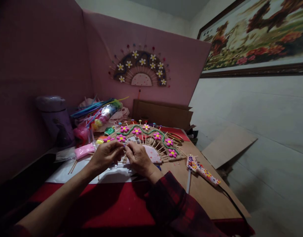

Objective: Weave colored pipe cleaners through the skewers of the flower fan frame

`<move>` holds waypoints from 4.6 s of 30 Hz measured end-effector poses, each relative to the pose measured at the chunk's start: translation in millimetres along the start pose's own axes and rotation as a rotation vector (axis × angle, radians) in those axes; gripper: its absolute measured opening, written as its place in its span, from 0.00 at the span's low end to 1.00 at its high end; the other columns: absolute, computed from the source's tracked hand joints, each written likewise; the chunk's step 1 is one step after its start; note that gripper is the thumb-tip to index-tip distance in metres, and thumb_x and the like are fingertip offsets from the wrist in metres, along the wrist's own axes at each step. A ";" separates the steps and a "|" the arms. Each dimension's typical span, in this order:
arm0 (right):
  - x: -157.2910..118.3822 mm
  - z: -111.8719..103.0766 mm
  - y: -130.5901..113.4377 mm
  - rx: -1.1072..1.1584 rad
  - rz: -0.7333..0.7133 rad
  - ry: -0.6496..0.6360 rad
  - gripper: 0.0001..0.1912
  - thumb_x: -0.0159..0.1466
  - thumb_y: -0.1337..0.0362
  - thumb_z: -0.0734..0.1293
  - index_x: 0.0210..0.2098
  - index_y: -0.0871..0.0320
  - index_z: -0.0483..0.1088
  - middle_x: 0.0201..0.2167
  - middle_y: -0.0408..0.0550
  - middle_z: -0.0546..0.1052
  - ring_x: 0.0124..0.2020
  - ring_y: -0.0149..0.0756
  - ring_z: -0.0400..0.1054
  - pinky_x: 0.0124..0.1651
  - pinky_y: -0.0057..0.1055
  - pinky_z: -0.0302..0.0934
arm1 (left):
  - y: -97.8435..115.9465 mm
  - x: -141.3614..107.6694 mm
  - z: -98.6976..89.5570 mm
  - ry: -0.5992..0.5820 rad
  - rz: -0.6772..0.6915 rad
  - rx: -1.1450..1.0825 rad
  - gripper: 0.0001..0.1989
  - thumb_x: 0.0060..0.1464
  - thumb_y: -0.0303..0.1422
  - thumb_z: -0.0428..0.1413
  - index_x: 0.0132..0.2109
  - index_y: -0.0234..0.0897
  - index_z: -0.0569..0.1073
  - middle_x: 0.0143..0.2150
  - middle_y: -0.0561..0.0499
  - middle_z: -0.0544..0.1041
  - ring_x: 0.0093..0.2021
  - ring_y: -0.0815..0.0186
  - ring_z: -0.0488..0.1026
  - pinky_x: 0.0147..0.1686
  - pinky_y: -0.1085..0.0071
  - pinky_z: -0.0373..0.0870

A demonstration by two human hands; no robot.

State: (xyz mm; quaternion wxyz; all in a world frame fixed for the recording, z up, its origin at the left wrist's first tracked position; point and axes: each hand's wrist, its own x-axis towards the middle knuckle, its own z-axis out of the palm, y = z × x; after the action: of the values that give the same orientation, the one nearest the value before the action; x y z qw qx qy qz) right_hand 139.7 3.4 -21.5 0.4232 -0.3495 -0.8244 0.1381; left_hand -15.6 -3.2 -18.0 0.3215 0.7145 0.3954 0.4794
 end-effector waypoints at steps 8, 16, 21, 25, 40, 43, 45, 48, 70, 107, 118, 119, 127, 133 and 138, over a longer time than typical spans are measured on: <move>-0.5 0.9 1.4 -0.003 0.000 -0.016 0.10 0.65 0.64 0.55 0.29 0.57 0.62 0.23 0.41 0.65 0.26 0.30 0.60 0.30 0.26 0.53 | 0.7 0.6 -1.5 0.002 0.097 0.271 0.07 0.54 0.28 0.47 0.31 0.35 0.68 0.20 0.55 0.69 0.19 0.73 0.66 0.19 0.77 0.61; -2.6 5.3 -3.5 -0.082 -0.120 -0.043 0.08 0.64 0.68 0.54 0.29 0.57 0.60 0.24 0.43 0.64 0.26 0.32 0.58 0.31 0.28 0.52 | 1.6 -6.2 2.7 0.115 0.229 0.704 0.08 0.48 0.21 0.46 0.28 0.37 0.66 0.23 0.52 0.70 0.24 0.67 0.65 0.25 0.72 0.55; -4.0 11.5 -6.9 -0.076 -0.184 -0.016 0.06 0.62 0.70 0.54 0.30 0.57 0.58 0.26 0.44 0.65 0.27 0.32 0.59 0.31 0.28 0.53 | 2.2 -6.7 6.7 0.131 0.136 0.547 0.08 0.46 0.22 0.46 0.30 0.37 0.68 0.25 0.52 0.72 0.26 0.67 0.67 0.26 0.73 0.58; -2.4 12.9 -3.7 -0.042 -0.067 0.011 0.07 0.63 0.69 0.53 0.29 0.56 0.58 0.22 0.42 0.63 0.24 0.31 0.59 0.29 0.27 0.51 | 3.2 -3.3 6.9 0.099 0.082 0.361 0.08 0.48 0.24 0.46 0.28 0.36 0.69 0.21 0.55 0.70 0.22 0.71 0.64 0.24 0.76 0.57; 0.2 10.5 -2.5 0.011 0.076 -0.059 0.11 0.63 0.67 0.54 0.24 0.56 0.56 0.19 0.38 0.60 0.21 0.28 0.54 0.26 0.26 0.45 | 2.1 -2.9 9.7 0.139 0.078 0.495 0.09 0.49 0.27 0.47 0.23 0.35 0.66 0.18 0.56 0.65 0.20 0.71 0.60 0.23 0.74 0.53; 0.8 9.0 -2.1 0.012 0.072 -0.055 0.11 0.63 0.67 0.54 0.24 0.56 0.56 0.19 0.38 0.60 0.21 0.28 0.54 0.26 0.26 0.45 | 5.6 -3.5 9.1 0.112 0.118 0.487 0.09 0.49 0.26 0.46 0.24 0.35 0.67 0.19 0.55 0.66 0.20 0.72 0.61 0.24 0.74 0.54; 1.1 7.1 -2.0 -0.013 0.058 -0.041 0.10 0.62 0.68 0.55 0.24 0.56 0.56 0.19 0.38 0.60 0.21 0.28 0.54 0.26 0.26 0.46 | 9.4 -4.0 7.9 0.077 0.100 0.409 0.10 0.51 0.27 0.45 0.25 0.35 0.68 0.20 0.55 0.68 0.22 0.72 0.63 0.24 0.75 0.56; 0.9 4.3 -2.6 -0.044 0.013 -0.025 0.07 0.61 0.69 0.56 0.26 0.57 0.58 0.21 0.39 0.62 0.23 0.29 0.57 0.29 0.26 0.49 | 13.4 -4.5 5.5 0.036 0.025 0.251 0.13 0.55 0.32 0.45 0.26 0.35 0.69 0.19 0.56 0.67 0.21 0.72 0.63 0.22 0.76 0.58; 1.1 1.9 -4.5 0.044 0.092 0.028 0.09 0.64 0.65 0.56 0.29 0.58 0.62 0.23 0.42 0.67 0.26 0.30 0.61 0.30 0.26 0.52 | 7.7 -1.2 5.6 0.120 -0.173 -0.199 0.08 0.46 0.33 0.56 0.32 0.31 0.73 0.20 0.53 0.72 0.20 0.69 0.70 0.18 0.74 0.69; -1.6 15.2 -3.2 0.187 0.121 0.056 0.09 0.63 0.64 0.56 0.26 0.57 0.60 0.20 0.38 0.61 0.22 0.27 0.55 0.27 0.25 0.50 | 4.2 -4.6 7.9 0.203 0.012 0.206 0.05 0.48 0.29 0.51 0.26 0.35 0.70 0.18 0.56 0.69 0.18 0.73 0.62 0.18 0.77 0.58; 1.1 14.1 5.0 0.602 0.282 0.040 0.11 0.61 0.56 0.59 0.28 0.57 0.59 0.18 0.36 0.61 0.18 0.26 0.55 0.21 0.23 0.52 | 5.3 -4.1 7.1 0.213 0.009 0.009 0.08 0.51 0.33 0.52 0.36 0.36 0.74 0.25 0.53 0.73 0.22 0.70 0.68 0.20 0.76 0.64; 1.1 14.7 6.0 0.605 0.287 0.049 0.11 0.61 0.56 0.59 0.28 0.57 0.59 0.18 0.37 0.62 0.18 0.26 0.55 0.21 0.23 0.51 | 4.7 -3.9 7.1 0.212 -0.028 -0.047 0.09 0.51 0.34 0.52 0.37 0.35 0.74 0.24 0.53 0.73 0.21 0.70 0.68 0.19 0.76 0.65; -0.4 11.6 1.7 0.366 0.225 0.072 0.09 0.62 0.60 0.59 0.28 0.58 0.62 0.21 0.39 0.64 0.23 0.27 0.58 0.25 0.24 0.53 | 3.7 -3.8 5.9 0.175 -0.095 -0.045 0.09 0.48 0.35 0.54 0.34 0.33 0.74 0.22 0.52 0.73 0.20 0.69 0.70 0.18 0.74 0.69; 0.4 4.4 -5.2 0.158 0.134 0.042 0.09 0.64 0.62 0.56 0.29 0.57 0.61 0.22 0.40 0.65 0.24 0.29 0.59 0.28 0.26 0.52 | 7.9 -3.8 6.1 0.149 -0.101 -0.044 0.08 0.49 0.34 0.53 0.33 0.33 0.72 0.21 0.53 0.72 0.19 0.69 0.70 0.18 0.75 0.68; 0.0 2.0 -7.1 0.043 0.022 0.021 0.07 0.63 0.66 0.56 0.29 0.58 0.61 0.23 0.41 0.65 0.25 0.29 0.59 0.30 0.26 0.51 | 11.0 -3.7 5.9 0.163 0.007 0.102 0.05 0.48 0.28 0.52 0.29 0.34 0.73 0.18 0.55 0.69 0.18 0.73 0.65 0.17 0.79 0.61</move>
State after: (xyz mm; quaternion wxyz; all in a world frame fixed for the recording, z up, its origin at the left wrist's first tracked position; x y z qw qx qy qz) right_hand 134.9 -1.6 -19.0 0.4376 -0.3510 -0.8129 0.1567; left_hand -8.2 -12.2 -12.3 0.2499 0.6897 0.4417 0.5165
